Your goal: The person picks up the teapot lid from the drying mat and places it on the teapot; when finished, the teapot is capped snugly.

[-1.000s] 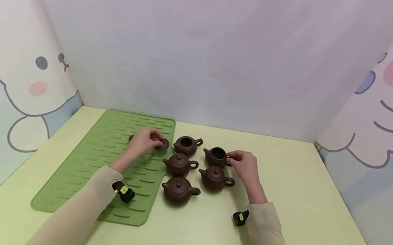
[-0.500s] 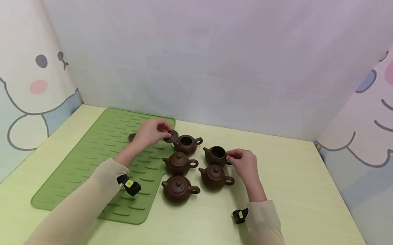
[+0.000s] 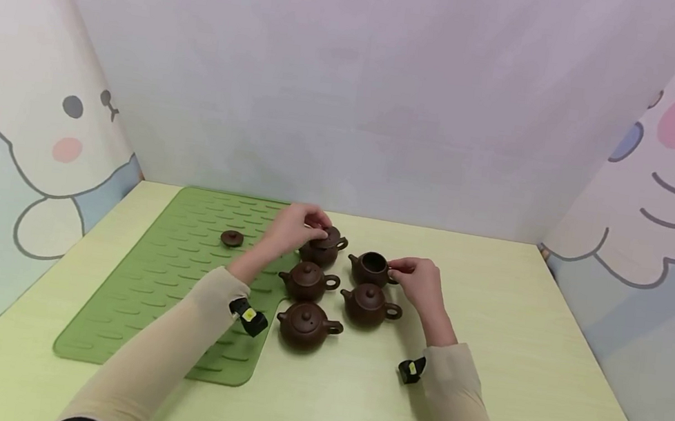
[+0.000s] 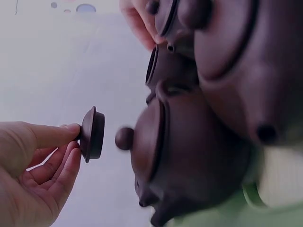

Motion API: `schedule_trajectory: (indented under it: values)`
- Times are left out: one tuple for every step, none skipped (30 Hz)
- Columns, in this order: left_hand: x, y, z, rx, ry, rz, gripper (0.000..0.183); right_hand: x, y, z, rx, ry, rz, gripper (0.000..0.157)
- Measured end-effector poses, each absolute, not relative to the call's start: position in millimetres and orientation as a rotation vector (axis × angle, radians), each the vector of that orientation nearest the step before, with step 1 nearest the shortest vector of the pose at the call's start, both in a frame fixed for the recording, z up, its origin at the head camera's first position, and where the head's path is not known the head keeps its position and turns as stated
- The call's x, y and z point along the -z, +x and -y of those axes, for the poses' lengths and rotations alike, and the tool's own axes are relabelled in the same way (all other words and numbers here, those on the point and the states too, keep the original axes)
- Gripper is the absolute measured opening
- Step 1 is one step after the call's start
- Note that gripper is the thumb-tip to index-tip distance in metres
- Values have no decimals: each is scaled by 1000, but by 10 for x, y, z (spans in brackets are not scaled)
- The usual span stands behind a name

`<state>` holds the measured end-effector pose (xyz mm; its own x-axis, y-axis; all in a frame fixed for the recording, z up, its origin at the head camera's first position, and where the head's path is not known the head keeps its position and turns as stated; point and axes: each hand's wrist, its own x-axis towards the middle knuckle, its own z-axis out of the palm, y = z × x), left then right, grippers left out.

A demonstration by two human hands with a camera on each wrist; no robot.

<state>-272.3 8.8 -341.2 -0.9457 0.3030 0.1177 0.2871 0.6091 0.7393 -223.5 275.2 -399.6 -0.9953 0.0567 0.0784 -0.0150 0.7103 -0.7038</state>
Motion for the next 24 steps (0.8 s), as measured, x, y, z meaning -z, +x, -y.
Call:
schedule_trajectory:
  values:
    - [3400, -2721, -125, -1282, 529, -2796, 10, 3995, -2233, -2755, -1159, -30, 2818, 20]
    - [3390, -2722, -163, -1284, 544, -2791, 10, 3992, -2234, -2754, -1158, -28, 2817, 20]
    - [3380, -2723, -198, -1286, 556, -2784, 10, 3990, -2237, -2753, -1162, -35, 2816, 19]
    - [3373, -2727, -231, -1289, 572, -2775, 9, 3992, -2236, -2750, -1167, -37, 2815, 19]
    - [3366, -2730, -263, -1293, 586, -2766, 9, 3993, -2236, -2749, -1167, -36, 2813, 19]
    - [3358, -2734, -295, -1295, 597, -2758, 9, 3992, -2236, -2748, -1166, -31, 2811, 19]
    - [3350, -2740, -325, -1298, 610, -2751, 9, 3993, -2238, -2747, -1165, -27, 2809, 19]
    - [3344, -2744, -355, -1306, 618, -2741, 9, 3993, -2241, -2747, -1164, -29, 2805, 19]
    - [3337, -2748, -383, -1310, 623, -2734, 10, 3993, -2243, -2748, -1163, -28, 2802, 19]
    - [3332, -2751, -411, -1313, 631, -2728, 10, 3992, -2244, -2750, -1158, -21, 2801, 19]
    - [3328, -2753, -440, -1314, 635, -2724, 10, 3992, -2246, -2752, -1153, -15, 2799, 19]
    - [3325, -2755, -468, -1316, 639, -2718, 10, 3991, -2246, -2755, -1149, -10, 2798, 19]
    - [3325, -2755, -493, -1321, 642, -2710, 11, 3989, -2248, -2754, -1148, -7, 2797, 19]
    - [3328, -2754, -518, -1321, 644, -2703, 11, 3987, -2249, -2754, -1147, -2, 2796, 18]
    - [3334, -2756, -544, -1319, 649, -2698, 10, 3985, -2251, -2754, -1145, 0, 2797, 18]
    - [3342, -2758, -570, -1316, 655, -2695, 10, 3983, -2252, -2755, -1143, 2, 2799, 18]
    - [3350, -2760, -596, -1316, 659, -2690, 10, 3981, -2253, -2756, -1142, 1, 2800, 18]
    - [3362, -2762, -622, -1315, 665, -2686, 10, 3979, -2254, -2757, -1144, 0, 2802, 18]
    - [3374, -2763, -648, -1313, 673, -2681, 10, 3979, -2255, -2758, -1144, -1, 2804, 18]
    - [3390, -2766, -672, -1307, 683, -2681, 10, 3979, -2257, -2759, -1145, -2, 2807, 18]
    - [3406, -2769, -696, -1301, 691, -2681, 10, 3979, -2259, -2759, -1147, -2, 2810, 18]
    - [3424, -2771, -720, -1294, 699, -2680, 10, 3980, -2260, -2759, -1150, -1, 2812, 18]
    - [3440, -2772, -741, -1288, 708, -2678, 10, 3982, -2261, -2759, -1155, -1, 2814, 18]
    - [3457, -2772, -761, -1281, 717, -2674, 10, 3985, -2263, -2758, -1159, -1, 2814, 19]
